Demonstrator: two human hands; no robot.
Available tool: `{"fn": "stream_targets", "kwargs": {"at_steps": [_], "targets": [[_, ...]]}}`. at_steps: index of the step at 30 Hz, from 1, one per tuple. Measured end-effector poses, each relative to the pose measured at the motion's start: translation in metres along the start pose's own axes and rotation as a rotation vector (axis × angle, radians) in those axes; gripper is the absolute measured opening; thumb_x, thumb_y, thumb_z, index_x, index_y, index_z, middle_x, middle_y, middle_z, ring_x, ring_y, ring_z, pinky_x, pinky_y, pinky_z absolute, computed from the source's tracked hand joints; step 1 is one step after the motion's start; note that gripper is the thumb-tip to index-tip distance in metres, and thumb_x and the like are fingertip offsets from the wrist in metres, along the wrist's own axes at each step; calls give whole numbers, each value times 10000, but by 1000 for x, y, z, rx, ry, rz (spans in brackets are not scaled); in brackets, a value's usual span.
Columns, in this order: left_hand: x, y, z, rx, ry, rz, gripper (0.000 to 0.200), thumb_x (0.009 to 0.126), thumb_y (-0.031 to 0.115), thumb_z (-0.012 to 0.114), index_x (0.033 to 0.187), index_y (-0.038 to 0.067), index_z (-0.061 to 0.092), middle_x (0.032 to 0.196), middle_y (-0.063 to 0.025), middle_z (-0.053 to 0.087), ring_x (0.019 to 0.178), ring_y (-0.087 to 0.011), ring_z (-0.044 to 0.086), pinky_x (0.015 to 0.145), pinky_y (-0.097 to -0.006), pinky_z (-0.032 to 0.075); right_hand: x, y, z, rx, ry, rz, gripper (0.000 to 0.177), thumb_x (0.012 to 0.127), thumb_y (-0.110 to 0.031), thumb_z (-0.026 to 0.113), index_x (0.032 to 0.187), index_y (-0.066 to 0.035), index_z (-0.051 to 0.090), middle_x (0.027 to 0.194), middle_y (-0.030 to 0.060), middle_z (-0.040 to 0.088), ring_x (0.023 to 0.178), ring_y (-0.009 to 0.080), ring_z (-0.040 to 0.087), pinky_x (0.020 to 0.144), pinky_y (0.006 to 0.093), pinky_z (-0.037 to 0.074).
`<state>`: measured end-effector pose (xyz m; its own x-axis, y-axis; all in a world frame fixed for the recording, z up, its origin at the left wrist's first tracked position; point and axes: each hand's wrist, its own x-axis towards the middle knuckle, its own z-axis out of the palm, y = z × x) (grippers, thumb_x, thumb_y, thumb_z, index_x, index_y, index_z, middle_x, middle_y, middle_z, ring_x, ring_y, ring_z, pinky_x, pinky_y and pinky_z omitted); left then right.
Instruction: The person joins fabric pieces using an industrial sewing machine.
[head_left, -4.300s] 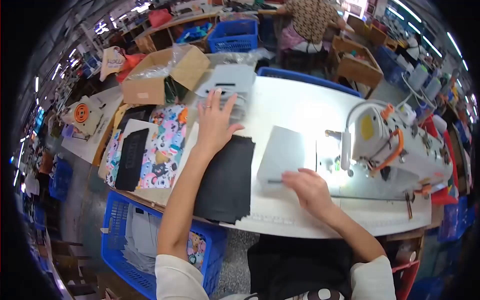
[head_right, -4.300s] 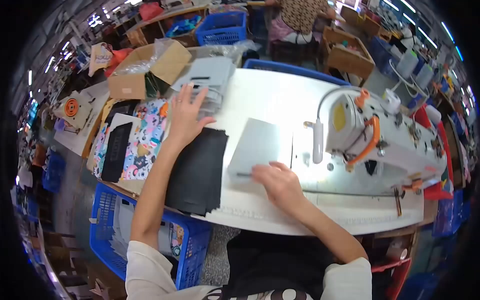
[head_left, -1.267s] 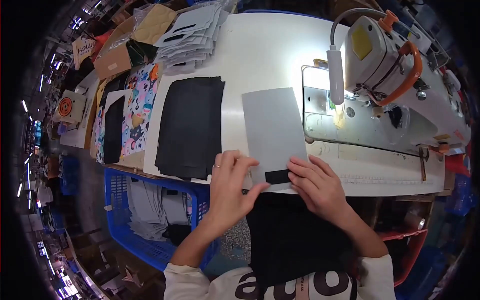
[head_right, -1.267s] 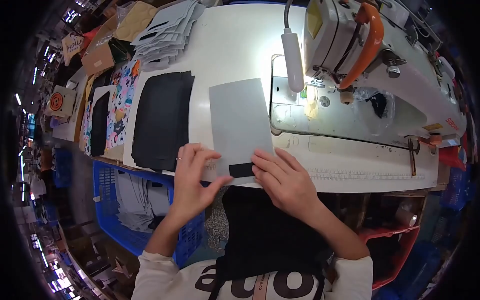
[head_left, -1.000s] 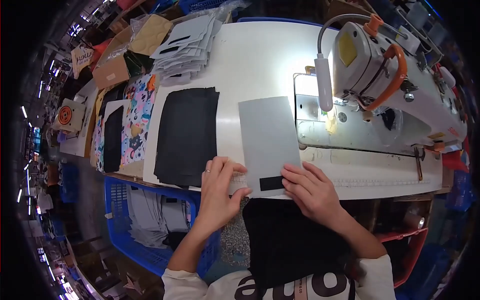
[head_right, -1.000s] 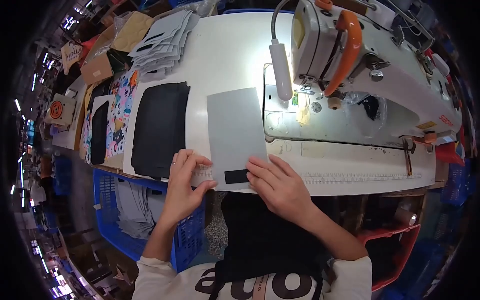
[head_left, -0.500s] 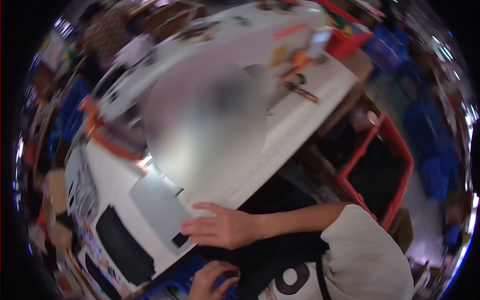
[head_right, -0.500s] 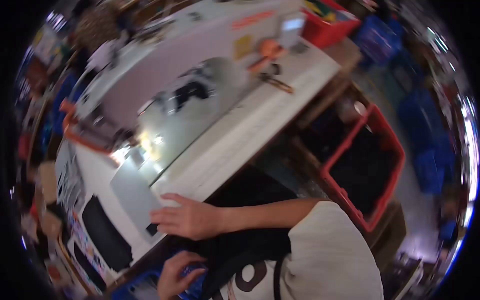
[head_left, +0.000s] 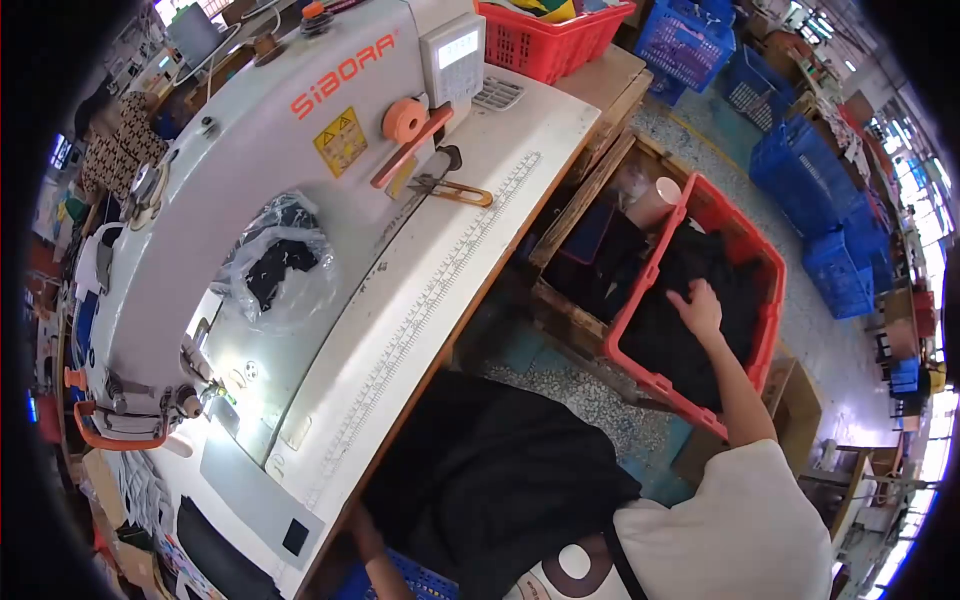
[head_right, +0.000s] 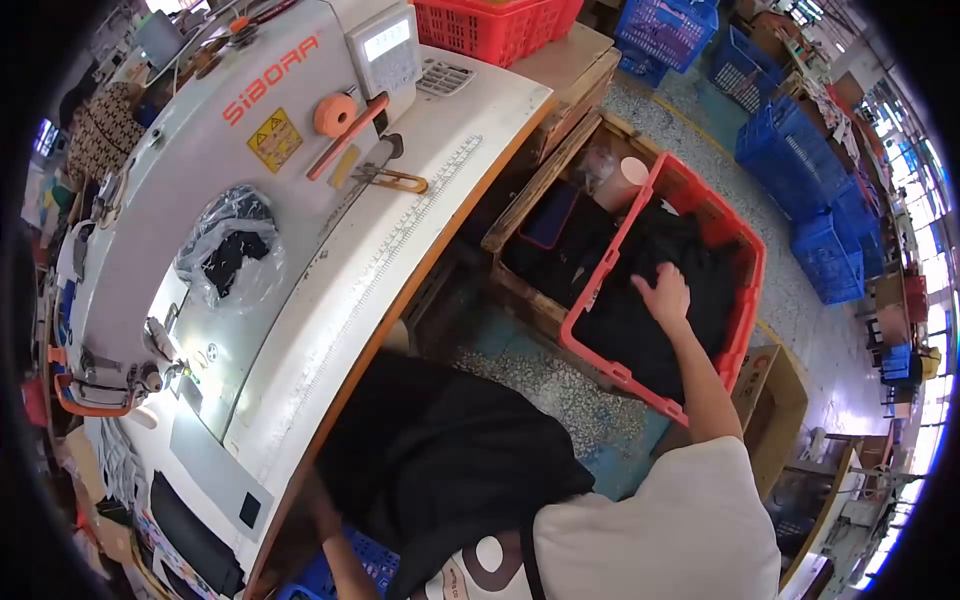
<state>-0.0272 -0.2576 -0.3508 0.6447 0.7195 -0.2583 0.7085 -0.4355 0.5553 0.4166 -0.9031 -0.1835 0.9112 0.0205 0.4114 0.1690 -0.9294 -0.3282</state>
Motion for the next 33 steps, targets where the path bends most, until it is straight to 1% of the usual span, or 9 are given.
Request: {"fn": "stream_targets", "kwargs": {"at_steps": [3, 10, 12, 15, 16, 18, 22, 26, 33], "targets": [[13, -31, 37, -440, 257, -108, 459, 1062, 252, 595, 1388, -70, 596, 1338, -222, 673, 1277, -338, 615, 1112, -429, 442, -31, 46, 14, -273, -184, 286, 331, 863, -287, 801, 1059, -42, 698, 1017, 180, 716, 1006, 392, 690, 881, 472, 555], [-9, 42, -14, -24, 283, 75, 384, 1005, 286, 651, 1211, -32, 709, 1166, -273, 715, 1121, -424, 668, 991, -453, 514, -38, 117, 43, -181, -220, 457, 468, 910, -221, 759, 1284, 24, 619, 978, 154, 759, 825, 302, 745, 745, 413, 594], [-29, 52, -31, 286, 104, 37, 420, 963, 311, 688, 1200, -35, 695, 1122, -291, 714, 1101, -444, 670, 969, -492, 522, -34, 182, 43, 80, -182, 506, 501, 910, -243, 734, 1323, 7, 600, 1046, 175, 758, 933, 333, 751, 792, 442, 599], [-75, 196, -75, 538, -239, -238, 472, 898, 348, 725, 1184, -23, 669, 1085, -298, 699, 1073, -447, 665, 901, -544, 532, -22, 333, 61, 1772, -340, 639, 463, 1056, -293, 409, 1397, -8, 539, 882, 91, 655, 656, 208, 562, 523, 326, 481], [-97, 208, -84, 465, -170, -9, 506, 912, 388, 729, 1226, -3, 658, 1049, -260, 723, 1004, -430, 699, 830, -509, 567, -11, 333, 56, 1283, -129, 692, 481, 1055, -288, 375, 1428, -24, 526, 841, 49, 622, 628, 176, 542, 508, 282, 449], [-114, 246, -115, 267, -258, 445, 451, 937, 383, 725, 1198, 17, 688, 999, -220, 744, 915, -407, 724, 768, -483, 587, 19, 261, 20, 890, 134, 982, 401, 1049, -323, 526, 1300, -48, 673, 762, -29, 543, 522, 81, 418, 459, 247, 352], [-109, 335, -213, -356, -545, 548, 233, 926, 179, 756, 1102, 28, 749, 973, -143, 755, 844, -313, 738, 768, -386, 588, 60, 205, -8, 1099, 233, 883, 403, 1085, -382, 527, 1242, -56, 703, 721, -35, 456, 577, 85, 415, 504, 263, 332], [-35, 322, -235, -105, 357, 531, 407, 962, 209, 726, 1310, 10, 657, 1279, -205, 674, 1172, -373, 656, 1000, -447, 523, 102, 130, -24, 1197, 329, 782, 419, 1104, -365, 480, 1267, -35, 681, 741, -14, 481, 610, 100, 437, 540, 272, 360], [10, 276, -176, 430, 419, 496, 683, 988, 368, 671, 1478, -62, 468, 1569, -288, 398, 1520, -476, 268, 1205, -595, 246, 100, -76, -85, 1263, 385, 781, 414, 1114, -383, 461, 1176, -29, 667, 758, 5, 546, 623, 106, 454, 554, 277, 374]]}}
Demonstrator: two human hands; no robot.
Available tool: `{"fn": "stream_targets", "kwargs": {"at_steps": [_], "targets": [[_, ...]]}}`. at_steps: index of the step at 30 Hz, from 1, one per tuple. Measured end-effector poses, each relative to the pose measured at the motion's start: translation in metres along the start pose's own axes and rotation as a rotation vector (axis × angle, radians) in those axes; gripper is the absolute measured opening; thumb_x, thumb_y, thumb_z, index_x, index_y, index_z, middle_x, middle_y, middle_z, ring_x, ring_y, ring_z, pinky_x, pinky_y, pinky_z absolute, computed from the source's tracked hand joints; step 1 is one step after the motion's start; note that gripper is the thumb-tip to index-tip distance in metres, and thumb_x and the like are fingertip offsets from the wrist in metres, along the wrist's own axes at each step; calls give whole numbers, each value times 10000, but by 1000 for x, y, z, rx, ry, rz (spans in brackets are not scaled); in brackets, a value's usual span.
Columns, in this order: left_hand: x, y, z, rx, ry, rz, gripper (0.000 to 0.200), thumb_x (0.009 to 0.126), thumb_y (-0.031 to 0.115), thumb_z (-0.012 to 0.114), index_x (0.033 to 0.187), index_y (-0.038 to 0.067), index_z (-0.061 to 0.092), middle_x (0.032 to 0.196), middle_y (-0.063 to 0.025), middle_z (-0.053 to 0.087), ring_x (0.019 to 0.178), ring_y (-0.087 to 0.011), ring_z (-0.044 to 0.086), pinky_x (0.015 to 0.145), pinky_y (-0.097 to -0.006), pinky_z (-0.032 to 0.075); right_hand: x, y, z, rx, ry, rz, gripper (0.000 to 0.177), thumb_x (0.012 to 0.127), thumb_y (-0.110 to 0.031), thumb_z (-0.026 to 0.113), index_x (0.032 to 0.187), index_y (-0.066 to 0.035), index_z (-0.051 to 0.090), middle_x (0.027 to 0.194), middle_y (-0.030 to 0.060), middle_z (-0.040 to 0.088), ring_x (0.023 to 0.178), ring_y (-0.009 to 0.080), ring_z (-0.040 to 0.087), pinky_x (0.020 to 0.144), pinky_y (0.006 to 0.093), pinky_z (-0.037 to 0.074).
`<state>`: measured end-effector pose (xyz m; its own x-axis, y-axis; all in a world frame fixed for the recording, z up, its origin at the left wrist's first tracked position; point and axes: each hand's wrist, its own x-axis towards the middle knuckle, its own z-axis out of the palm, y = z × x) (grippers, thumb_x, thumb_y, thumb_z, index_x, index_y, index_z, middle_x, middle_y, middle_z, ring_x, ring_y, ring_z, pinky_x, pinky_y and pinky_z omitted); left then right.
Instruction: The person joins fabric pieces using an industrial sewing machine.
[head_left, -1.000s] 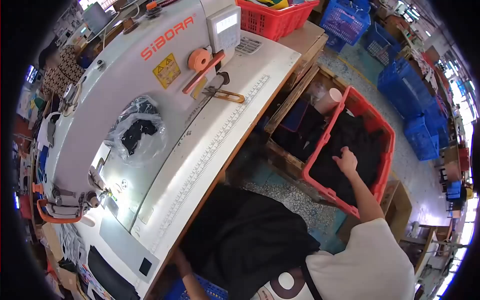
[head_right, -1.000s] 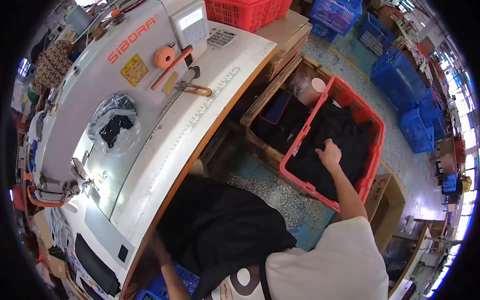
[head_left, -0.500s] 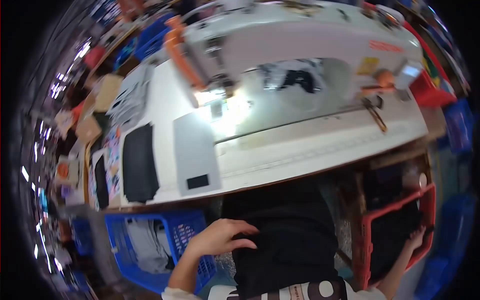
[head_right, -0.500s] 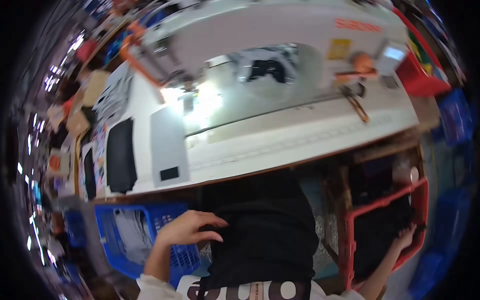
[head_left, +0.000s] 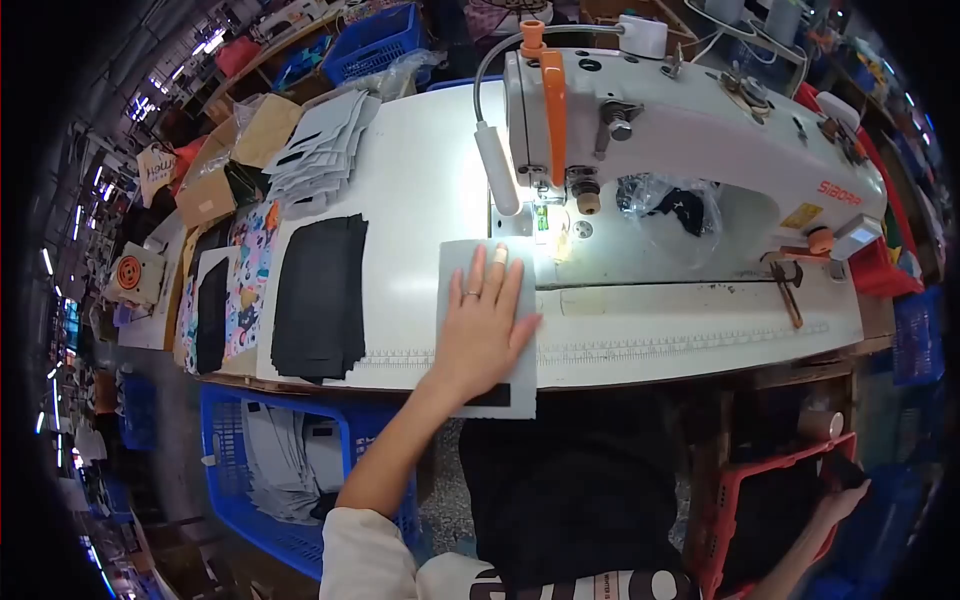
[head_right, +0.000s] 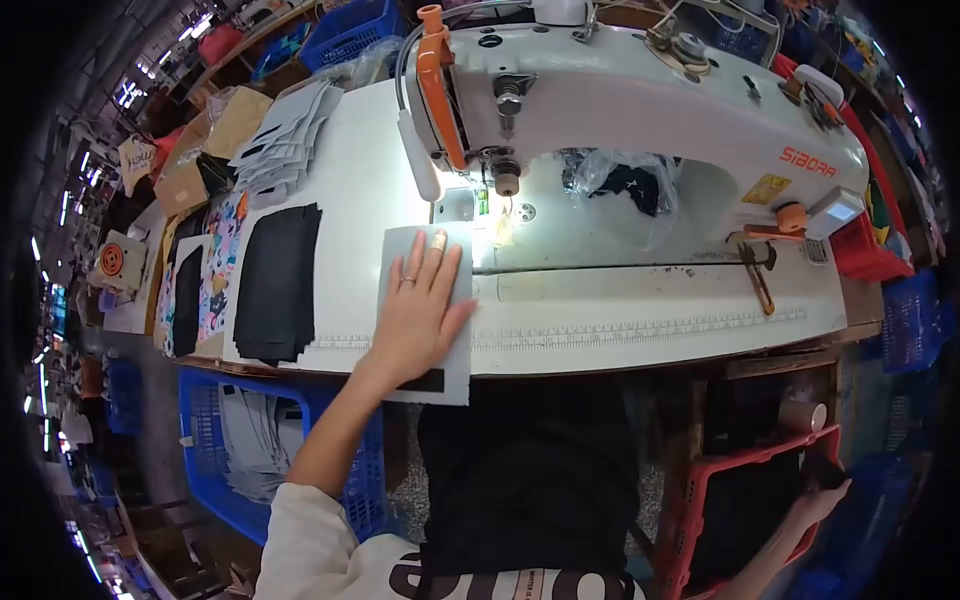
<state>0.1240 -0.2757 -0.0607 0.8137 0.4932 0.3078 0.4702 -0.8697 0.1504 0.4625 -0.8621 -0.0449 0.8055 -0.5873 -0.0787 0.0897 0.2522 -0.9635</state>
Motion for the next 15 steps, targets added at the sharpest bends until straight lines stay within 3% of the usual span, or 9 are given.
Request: {"fn": "stream_targets", "kwargs": {"at_steps": [3, 5, 6, 8, 9, 11, 12, 13, 15], "targets": [[-3, 21, -4, -46, -37, -14, 648, 1007, 335, 645, 1514, -14, 444, 1610, -261, 353, 1542, -452, 237, 1222, -586, 221, 7, 7, 9, -61, -106, 56, 407, 1113, -401, 478, 1115, -39, 666, 775, 6, 593, 616, 97, 480, 550, 260, 390], [-4, 30, -9, -79, -54, -25, 633, 1017, 319, 631, 1532, 10, 431, 1630, -248, 331, 1553, -441, 222, 1230, -581, 209, 14, 20, 6, -62, -479, 154, 398, 1108, -413, 508, 1073, -50, 668, 777, 3, 627, 599, 79, 500, 542, 227, 394], [-3, 31, -12, -51, 10, -3, 614, 1024, 336, 612, 1519, 14, 443, 1566, -248, 398, 1488, -436, 314, 1192, -566, 270, 14, 25, 9, -20, -794, 193, 391, 1103, -416, 526, 1066, -54, 669, 772, 1, 637, 586, 69, 502, 536, 211, 389], [-2, 34, -23, 17, 130, 43, 583, 1040, 371, 574, 1495, 22, 466, 1437, -247, 532, 1358, -427, 498, 1116, -537, 392, -87, 24, 77, -127, -592, 140, 336, 1101, -364, 552, 1045, -51, 659, 747, 9, 624, 576, 70, 499, 531, 227, 379], [-3, 36, -35, 22, 131, 43, 583, 1040, 371, 574, 1495, 22, 466, 1437, -247, 532, 1358, -427, 498, 1116, -537, 392, -133, 26, 95, -184, -696, 80, 295, 1086, -324, 586, 1050, -40, 656, 752, 21, 626, 600, 78, 525, 547, 231, 406], [-10, 45, -62, -566, -211, -30, 483, 1056, 360, 564, 1397, 19, 547, 1089, -143, 676, 929, -291, 667, 849, -418, 527, -234, 24, 129, -253, -883, -30, 193, 1035, -221, 662, 1012, -29, 665, 809, 57, 643, 660, 107, 579, 597, 245, 469], [-9, 51, -70, -561, -219, -37, 483, 1056, 360, 564, 1397, 19, 547, 1089, -143, 676, 929, -291, 667, 849, -418, 527, -280, 20, 146, -262, -970, -82, 135, 999, -158, 704, 970, -29, 677, 861, 82, 658, 696, 127, 606, 629, 255, 505], [-7, 59, -75, -932, -361, -183, 432, 1051, 333, 584, 1346, 18, 580, 1006, -99, 669, 840, -239, 637, 780, -379, 514, -308, 27, 158, -206, -1154, -307, 75, 961, -100, 718, 991, -32, 707, 937, 93, 666, 741, 142, 628, 665, 264, 531], [0, 69, -77, -1670, -629, -491, 333, 1042, 279, 622, 1245, 16, 647, 840, -11, 653, 663, -134, 577, 643, -301, 488, -347, 38, 176, -129, -1469, -685, 178, 894, -9, 732, 1066, -50, 756, 1083, 114, 675, 828, 182, 670, 725, 292, 571]]}}
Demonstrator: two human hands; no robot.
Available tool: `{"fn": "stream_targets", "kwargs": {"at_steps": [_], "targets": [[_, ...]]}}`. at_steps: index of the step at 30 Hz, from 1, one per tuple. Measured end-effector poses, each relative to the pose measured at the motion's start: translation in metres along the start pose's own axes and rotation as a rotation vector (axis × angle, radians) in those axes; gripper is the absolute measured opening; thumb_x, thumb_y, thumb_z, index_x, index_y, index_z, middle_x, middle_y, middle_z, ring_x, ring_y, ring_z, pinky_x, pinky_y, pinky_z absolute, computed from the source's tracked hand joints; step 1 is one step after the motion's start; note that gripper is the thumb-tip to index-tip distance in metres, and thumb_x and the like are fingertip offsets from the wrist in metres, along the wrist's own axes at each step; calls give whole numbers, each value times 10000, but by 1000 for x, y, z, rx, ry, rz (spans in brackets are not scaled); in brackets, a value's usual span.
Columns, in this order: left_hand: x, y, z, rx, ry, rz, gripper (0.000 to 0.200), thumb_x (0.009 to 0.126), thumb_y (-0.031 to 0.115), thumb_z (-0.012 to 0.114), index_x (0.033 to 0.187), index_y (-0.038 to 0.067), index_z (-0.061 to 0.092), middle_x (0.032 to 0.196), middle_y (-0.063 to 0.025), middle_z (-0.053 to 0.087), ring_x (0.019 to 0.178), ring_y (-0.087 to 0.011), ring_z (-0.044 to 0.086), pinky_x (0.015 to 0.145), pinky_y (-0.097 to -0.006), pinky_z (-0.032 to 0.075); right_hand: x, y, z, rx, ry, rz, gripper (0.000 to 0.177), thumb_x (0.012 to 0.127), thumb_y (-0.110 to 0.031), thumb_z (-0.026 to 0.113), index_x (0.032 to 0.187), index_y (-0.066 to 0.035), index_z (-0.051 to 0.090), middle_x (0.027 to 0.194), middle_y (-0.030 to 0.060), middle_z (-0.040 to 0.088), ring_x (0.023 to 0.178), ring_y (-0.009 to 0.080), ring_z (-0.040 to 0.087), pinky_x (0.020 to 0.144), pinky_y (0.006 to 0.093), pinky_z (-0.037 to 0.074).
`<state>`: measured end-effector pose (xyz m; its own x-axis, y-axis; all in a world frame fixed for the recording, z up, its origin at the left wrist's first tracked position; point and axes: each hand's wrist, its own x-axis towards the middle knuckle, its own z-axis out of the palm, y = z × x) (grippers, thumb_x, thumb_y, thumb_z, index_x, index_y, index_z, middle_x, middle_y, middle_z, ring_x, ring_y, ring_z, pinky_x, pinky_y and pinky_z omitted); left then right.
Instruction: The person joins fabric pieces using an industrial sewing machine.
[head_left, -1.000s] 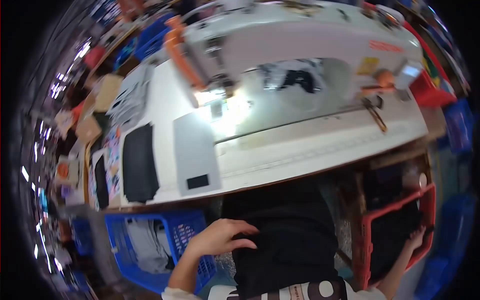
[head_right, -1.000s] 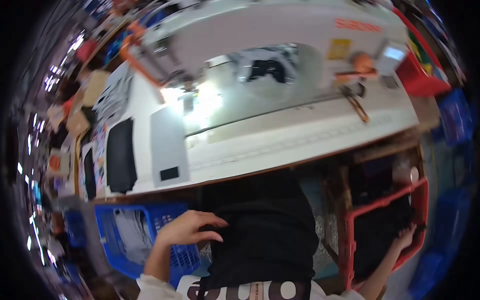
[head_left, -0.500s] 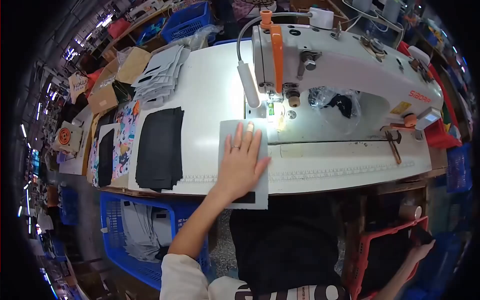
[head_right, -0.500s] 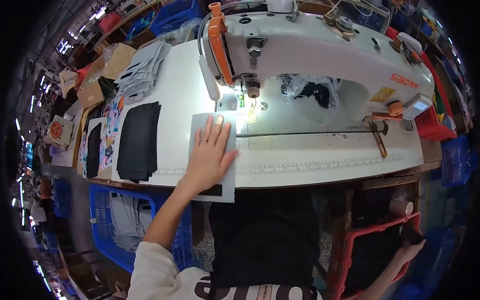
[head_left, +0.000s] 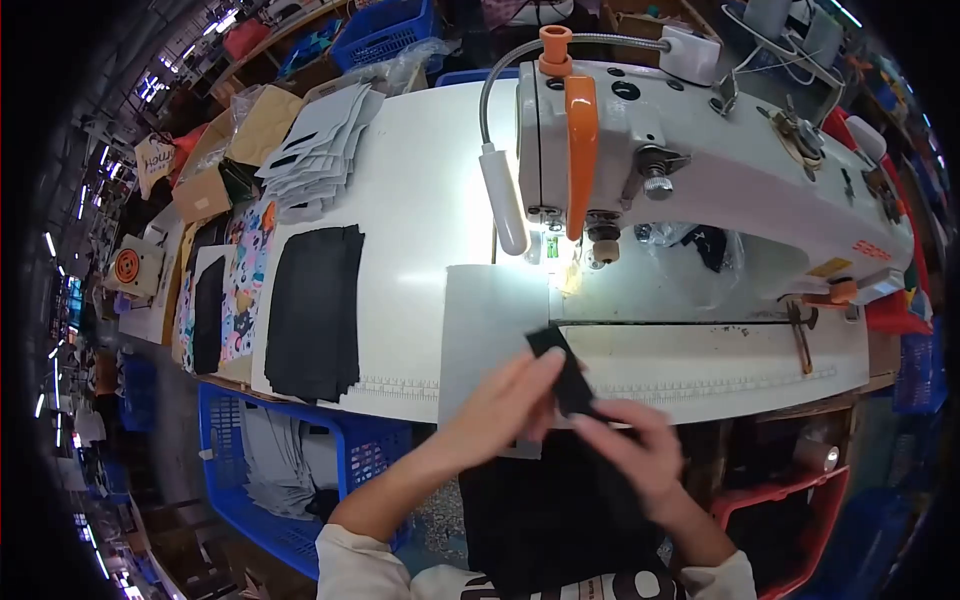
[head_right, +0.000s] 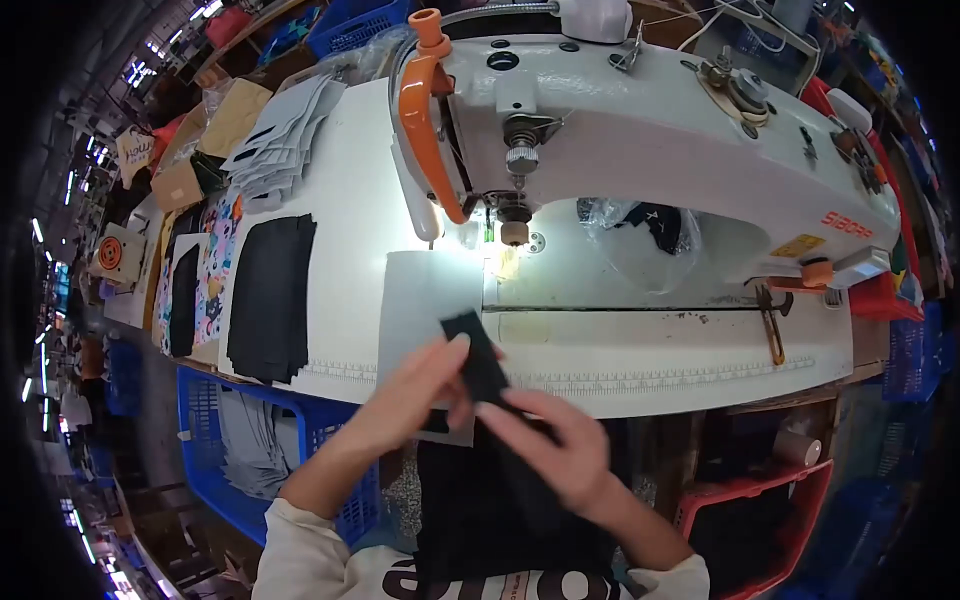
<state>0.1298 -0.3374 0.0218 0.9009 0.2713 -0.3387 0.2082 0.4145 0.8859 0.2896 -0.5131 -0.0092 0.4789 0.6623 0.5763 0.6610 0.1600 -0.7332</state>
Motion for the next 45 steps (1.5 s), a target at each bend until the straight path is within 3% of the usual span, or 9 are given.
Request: {"fn": "stream_targets", "kwargs": {"at_steps": [3, 5, 8, 11, 17, 20, 24, 36, 45], "targets": [[7, 11, -20, -22, 211, -8, 250, 1026, 212, 644, 1184, 19, 673, 840, 4, 638, 688, -77, 552, 636, -242, 466, 22, 2, 38, -33, -385, -238, 457, 801, 34, 728, 1247, -66, 751, 1187, 131, 682, 932, 262, 710, 787, 348, 597], [18, 18, -35, -30, 308, -12, 209, 1018, 178, 656, 1153, 21, 686, 840, 11, 630, 701, -48, 539, 633, -213, 455, 24, 4, 56, -27, -379, -219, 473, 770, 39, 718, 1232, -57, 755, 1200, 147, 683, 961, 281, 711, 799, 364, 597], [39, 18, -62, 270, 453, 197, 130, 990, 108, 677, 1069, 13, 717, 830, 19, 641, 695, -36, 558, 612, -219, 461, 22, 9, 75, -9, -376, -178, 505, 708, 48, 699, 1201, -40, 763, 1227, 179, 685, 1018, 319, 712, 821, 396, 598], [59, 24, -87, 421, 486, 184, 126, 965, 86, 710, 1048, -7, 729, 796, -2, 667, 670, -50, 581, 597, -226, 469, 20, 16, 84, -14, -322, -247, 519, 660, 44, 682, 1171, -10, 757, 1205, 172, 697, 991, 319, 709, 797, 399, 601], [87, 12, -97, 716, 557, 342, 127, 923, 80, 764, 950, -42, 744, 701, -17, 657, 583, -60, 555, 537, -238, 446, 10, 26, 90, -64, -372, -252, 492, 679, 41, 678, 1162, -20, 752, 1201, 130, 708, 989, 292, 706, 829, 398, 582], [90, 16, -91, 840, 635, 340, 169, 848, 62, 772, 848, -59, 654, 715, -122, 607, 568, -204, 585, 563, -353, 465, 12, 24, 88, -116, -390, -265, 492, 678, 33, 686, 1161, -26, 752, 1208, 109, 709, 987, 280, 704, 848, 392, 565], [92, 17, -90, 867, 687, 338, 202, 846, 74, 782, 807, -47, 624, 714, -109, 605, 561, -198, 573, 563, -361, 462, 14, 22, 87, -105, -436, -248, 417, 739, -1, 685, 1153, 14, 738, 1217, 120, 709, 1043, 265, 690, 906, 380, 534], [93, 17, -89, 821, 689, 370, 210, 825, 86, 807, 828, -44, 642, 742, -126, 632, 560, -204, 579, 563, -367, 477, 29, 4, 70, -141, -650, -115, 553, 684, 18, 682, 1236, -16, 709, 1307, 79, 680, 1057, 245, 635, 905, 403, 478], [87, 11, -94, 861, 767, 438, 174, 830, 74, 794, 889, -30, 667, 834, -138, 664, 638, -238, 653, 597, -361, 514, 62, 19, 83, -176, -630, -187, 559, 778, -136, 816, 1298, -5, 660, 1378, 133, 634, 1316, 320, 579, 1090, 483, 424]]}}
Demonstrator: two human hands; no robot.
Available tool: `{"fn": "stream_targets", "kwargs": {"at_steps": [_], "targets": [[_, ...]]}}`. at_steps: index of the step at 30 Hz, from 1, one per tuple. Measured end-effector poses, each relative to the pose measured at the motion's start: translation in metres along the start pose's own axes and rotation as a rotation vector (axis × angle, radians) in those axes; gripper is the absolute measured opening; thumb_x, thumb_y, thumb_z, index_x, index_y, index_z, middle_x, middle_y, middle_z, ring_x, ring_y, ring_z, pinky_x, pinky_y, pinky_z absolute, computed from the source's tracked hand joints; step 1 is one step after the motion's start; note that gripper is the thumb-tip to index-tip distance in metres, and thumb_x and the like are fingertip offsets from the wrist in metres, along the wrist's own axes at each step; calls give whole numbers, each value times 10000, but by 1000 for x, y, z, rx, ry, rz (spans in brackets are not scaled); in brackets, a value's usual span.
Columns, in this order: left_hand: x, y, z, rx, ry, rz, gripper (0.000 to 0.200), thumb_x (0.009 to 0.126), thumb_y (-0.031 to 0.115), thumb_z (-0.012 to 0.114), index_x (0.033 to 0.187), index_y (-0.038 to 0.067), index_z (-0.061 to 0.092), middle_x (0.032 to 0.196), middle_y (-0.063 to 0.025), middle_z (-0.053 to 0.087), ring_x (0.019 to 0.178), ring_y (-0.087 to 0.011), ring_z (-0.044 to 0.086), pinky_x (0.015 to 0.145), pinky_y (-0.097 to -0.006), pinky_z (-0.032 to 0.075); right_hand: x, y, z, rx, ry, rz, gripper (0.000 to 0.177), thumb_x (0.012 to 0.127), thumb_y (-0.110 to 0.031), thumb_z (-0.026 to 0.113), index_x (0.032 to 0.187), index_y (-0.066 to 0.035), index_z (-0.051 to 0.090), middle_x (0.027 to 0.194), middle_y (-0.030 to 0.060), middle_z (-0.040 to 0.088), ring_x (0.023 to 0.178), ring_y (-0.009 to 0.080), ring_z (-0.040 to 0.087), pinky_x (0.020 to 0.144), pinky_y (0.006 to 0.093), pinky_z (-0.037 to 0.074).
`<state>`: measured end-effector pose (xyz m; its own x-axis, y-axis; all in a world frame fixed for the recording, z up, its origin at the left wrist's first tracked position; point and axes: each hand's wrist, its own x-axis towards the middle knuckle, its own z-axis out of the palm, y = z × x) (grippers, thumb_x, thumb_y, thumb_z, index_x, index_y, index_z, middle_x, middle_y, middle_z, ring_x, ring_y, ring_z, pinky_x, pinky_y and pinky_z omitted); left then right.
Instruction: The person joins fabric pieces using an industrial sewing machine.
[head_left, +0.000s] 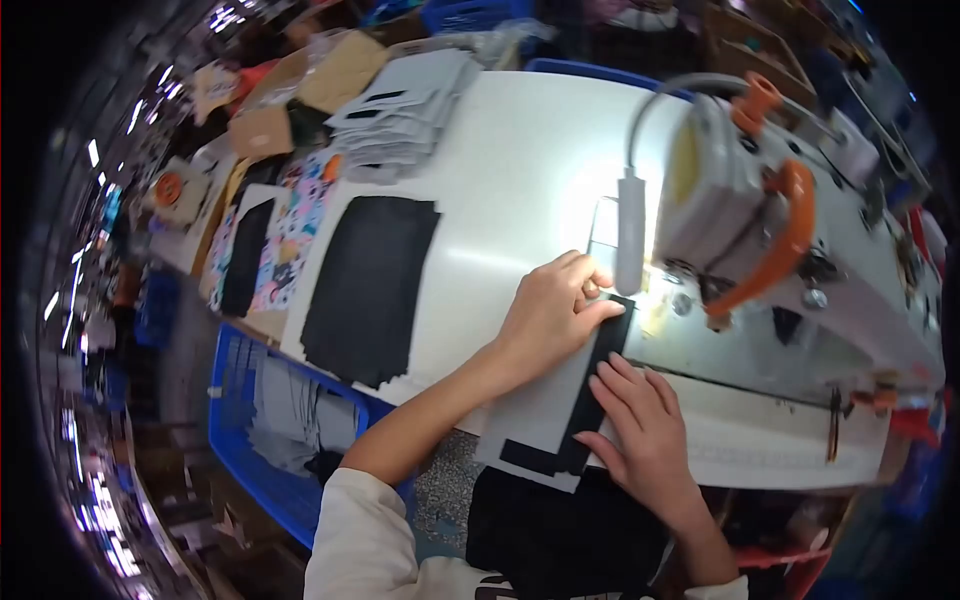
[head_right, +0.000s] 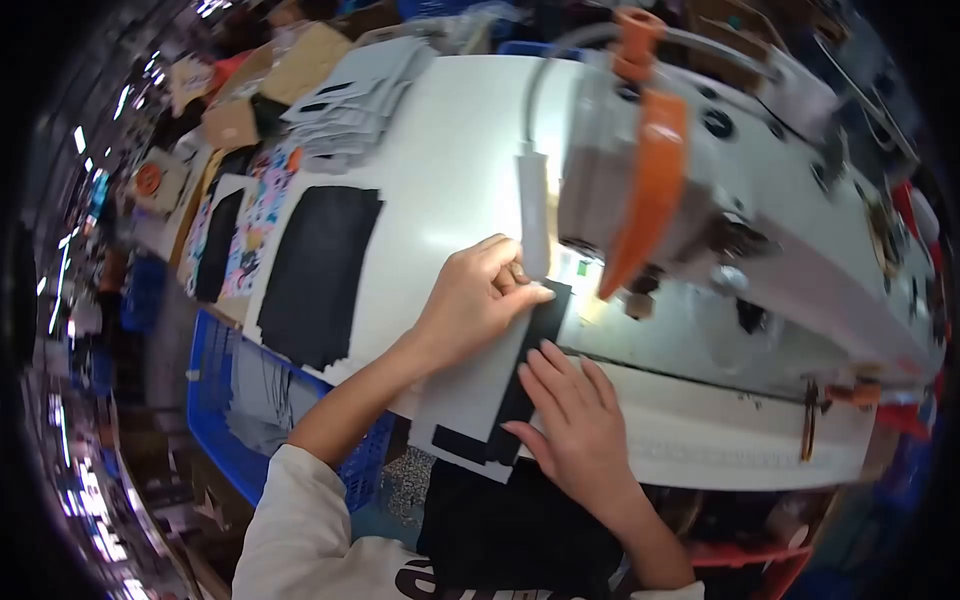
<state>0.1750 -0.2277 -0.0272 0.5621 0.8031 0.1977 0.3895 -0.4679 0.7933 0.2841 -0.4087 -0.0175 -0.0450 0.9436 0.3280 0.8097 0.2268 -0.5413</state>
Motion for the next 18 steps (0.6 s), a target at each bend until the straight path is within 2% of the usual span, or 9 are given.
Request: {"fn": "stream_targets", "kwargs": {"at_steps": [3, 5, 7, 9, 10, 12, 13, 16, 18], "targets": [[-5, 0, -26, -96, -19, 54, 199, 838, 85, 788, 966, -19, 677, 934, -147, 675, 690, -268, 675, 637, -359, 536, 0, 8, 4, -1, -74, -39, 599, 781, -190, 846, 1313, 1, 648, 1390, 153, 623, 1372, 336, 548, 1134, 499, 400], [-10, -16, -74, -2, 154, -2, 251, 853, 117, 789, 1029, -16, 669, 1001, -157, 675, 754, -294, 689, 704, -402, 555, -1, 7, 4, -6, -63, -27, 619, 771, -187, 855, 1320, 6, 644, 1397, 159, 619, 1368, 330, 553, 1143, 496, 397], [-12, -46, -137, 554, 450, 69, 287, 871, 176, 795, 1067, -3, 685, 1017, -149, 679, 842, -310, 703, 777, -431, 556, 1, 7, 4, -5, -52, -20, 629, 765, -185, 859, 1323, 8, 642, 1400, 162, 618, 1366, 328, 556, 1148, 494, 395], [-21, -107, -187, 1122, 689, 20, 302, 849, 231, 822, 1043, 22, 722, 1002, -127, 685, 927, -319, 691, 828, -438, 541, 0, 6, 4, -6, -56, -8, 631, 767, -181, 859, 1328, 9, 641, 1405, 161, 616, 1367, 329, 556, 1153, 494, 392], [-28, -112, -203, 1124, 688, 22, 302, 849, 231, 822, 1043, 22, 722, 1002, -127, 685, 927, -319, 691, 828, -438, 541, -2, 6, 5, -9, -59, 0, 632, 768, -179, 858, 1330, 9, 640, 1408, 161, 615, 1368, 329, 556, 1156, 494, 391], [-35, -115, -218, 820, 357, -502, 318, 825, 287, 843, 1007, 42, 751, 1011, -109, 698, 953, -322, 682, 836, -418, 535, 0, 7, 4, -14, -54, -4, 631, 769, -180, 858, 1331, 8, 640, 1410, 160, 614, 1369, 328, 556, 1159, 493, 390], [-36, -116, -216, 819, 351, -497, 318, 825, 287, 843, 1007, 42, 751, 1011, -109, 698, 953, -322, 682, 836, -418, 535, -1, 6, 5, -17, -54, -3, 630, 770, -181, 858, 1332, 7, 640, 1412, 160, 613, 1370, 327, 555, 1161, 491, 389], [-41, -113, -202, 962, 605, -231, 304, 825, 273, 849, 972, 28, 744, 1003, -126, 723, 931, -327, 688, 810, -432, 535, -3, 5, 4, -28, -61, -2, 628, 775, -183, 856, 1334, 4, 640, 1415, 159, 611, 1374, 323, 553, 1163, 489, 388], [-42, -114, -200, 947, 618, -193, 284, 833, 252, 844, 967, 25, 736, 995, -131, 727, 906, -332, 691, 791, -425, 535, -3, 6, 4, -32, -60, -10, 625, 781, -187, 854, 1337, 1, 638, 1417, 159, 610, 1379, 318, 549, 1163, 487, 388]]}}
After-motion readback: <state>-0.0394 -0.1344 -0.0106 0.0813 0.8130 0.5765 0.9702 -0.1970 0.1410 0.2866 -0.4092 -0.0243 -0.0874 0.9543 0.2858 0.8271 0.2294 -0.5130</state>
